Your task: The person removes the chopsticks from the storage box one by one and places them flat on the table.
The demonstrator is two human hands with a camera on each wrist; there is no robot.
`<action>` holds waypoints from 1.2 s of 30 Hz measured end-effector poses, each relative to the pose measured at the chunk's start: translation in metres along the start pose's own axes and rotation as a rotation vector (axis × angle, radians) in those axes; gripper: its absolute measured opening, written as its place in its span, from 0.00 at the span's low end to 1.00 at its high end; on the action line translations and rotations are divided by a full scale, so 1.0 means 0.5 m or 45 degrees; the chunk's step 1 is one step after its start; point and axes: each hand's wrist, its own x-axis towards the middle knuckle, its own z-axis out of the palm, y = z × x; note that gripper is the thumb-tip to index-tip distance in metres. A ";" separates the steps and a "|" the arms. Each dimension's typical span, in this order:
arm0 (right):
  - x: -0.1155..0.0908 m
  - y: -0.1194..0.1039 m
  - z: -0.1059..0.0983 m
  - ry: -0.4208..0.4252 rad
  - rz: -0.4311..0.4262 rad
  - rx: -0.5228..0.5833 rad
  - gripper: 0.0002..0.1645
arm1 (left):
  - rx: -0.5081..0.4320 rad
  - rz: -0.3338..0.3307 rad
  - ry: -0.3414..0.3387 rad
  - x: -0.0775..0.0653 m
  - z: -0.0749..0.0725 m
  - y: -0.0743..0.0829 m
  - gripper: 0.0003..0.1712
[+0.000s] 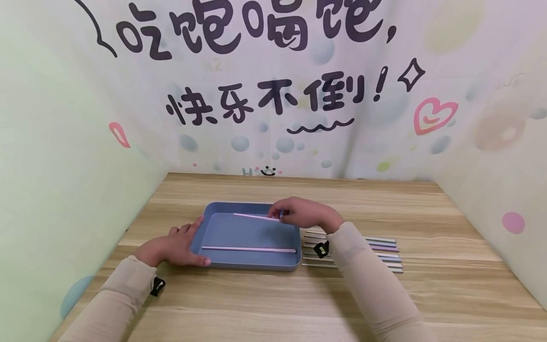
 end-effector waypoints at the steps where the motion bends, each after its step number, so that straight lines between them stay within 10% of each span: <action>1: -0.008 0.007 -0.002 0.003 0.014 -0.001 0.18 | -0.001 0.001 -0.001 0.000 0.000 0.001 0.73; 23: -0.192 0.160 -0.053 0.014 0.174 -0.060 0.18 | -0.011 0.003 0.008 0.000 0.002 0.004 0.73; 36: -0.228 0.206 -0.054 -0.016 0.224 -0.090 0.22 | -0.013 0.004 0.004 0.000 0.000 0.004 0.73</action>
